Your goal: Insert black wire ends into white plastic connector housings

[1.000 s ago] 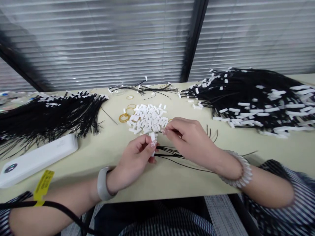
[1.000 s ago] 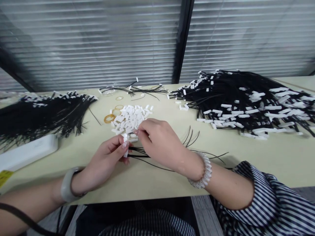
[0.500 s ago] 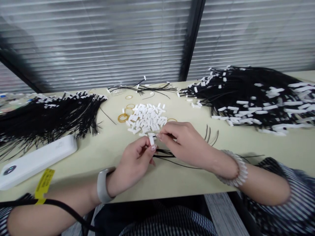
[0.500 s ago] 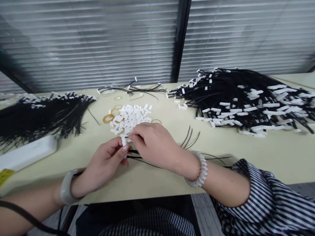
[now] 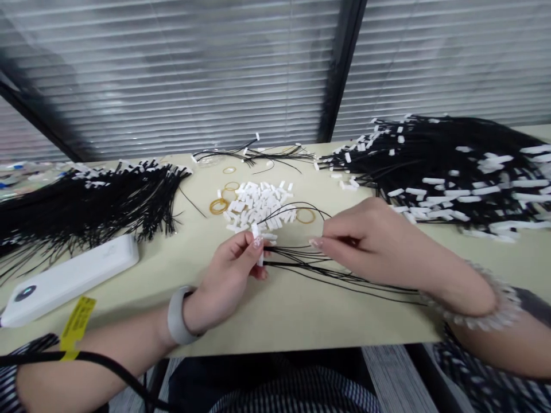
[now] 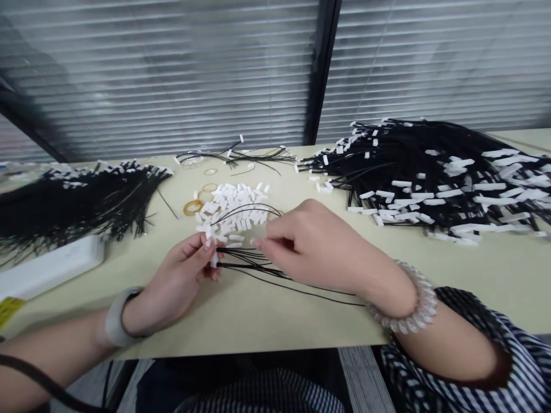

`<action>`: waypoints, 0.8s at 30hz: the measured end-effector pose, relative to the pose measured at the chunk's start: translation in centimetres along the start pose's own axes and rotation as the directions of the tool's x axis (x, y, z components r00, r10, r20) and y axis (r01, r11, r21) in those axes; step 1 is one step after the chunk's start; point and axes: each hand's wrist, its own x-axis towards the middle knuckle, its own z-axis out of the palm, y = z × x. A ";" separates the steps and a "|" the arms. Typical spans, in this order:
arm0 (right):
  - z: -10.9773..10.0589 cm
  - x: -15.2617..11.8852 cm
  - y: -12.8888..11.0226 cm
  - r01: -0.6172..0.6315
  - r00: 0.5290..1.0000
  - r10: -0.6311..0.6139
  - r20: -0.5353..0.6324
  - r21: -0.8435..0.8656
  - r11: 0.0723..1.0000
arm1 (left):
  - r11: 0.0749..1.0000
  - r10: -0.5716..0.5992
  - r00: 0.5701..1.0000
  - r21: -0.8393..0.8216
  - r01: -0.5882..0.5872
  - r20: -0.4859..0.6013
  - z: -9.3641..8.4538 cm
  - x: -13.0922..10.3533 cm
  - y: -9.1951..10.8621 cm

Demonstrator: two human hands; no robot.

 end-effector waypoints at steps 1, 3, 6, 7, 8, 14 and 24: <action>0.1 0.0 0.2 0.015 0.998 -0.014 0.056 -0.018 1.000 | 1.000 0.004 1.000 0.002 -0.004 -0.005 0.0 0.0 0.0; 0.7 0.0 0.6 0.024 0.995 -0.019 0.098 -0.054 0.998 | 1.000 0.008 1.000 0.019 -0.008 -0.021 0.0 -0.1 0.0; 1.7 0.3 1.2 0.031 0.989 -0.027 0.148 -0.024 0.999 | 0.999 0.009 0.999 0.042 -0.007 -0.039 -0.1 -0.1 0.0; 2.0 0.4 1.2 0.037 0.986 -0.037 0.161 -0.001 0.999 | 0.999 0.011 0.999 0.049 -0.009 -0.038 -0.1 -0.2 0.0; 2.3 0.5 1.2 0.045 0.985 -0.048 0.166 0.023 0.999 | 0.998 0.015 0.999 0.055 -0.013 -0.035 -0.1 -0.2 -0.1; 3.1 0.7 0.5 0.074 0.985 -0.089 0.150 0.101 0.992 | 0.996 0.037 0.999 0.082 -0.037 -0.003 -0.3 -0.3 -0.2; 3.0 1.0 -0.2 0.022 0.985 -0.073 0.158 0.305 0.952 | 0.983 0.083 0.996 0.162 -0.085 0.015 -0.7 -0.3 -0.7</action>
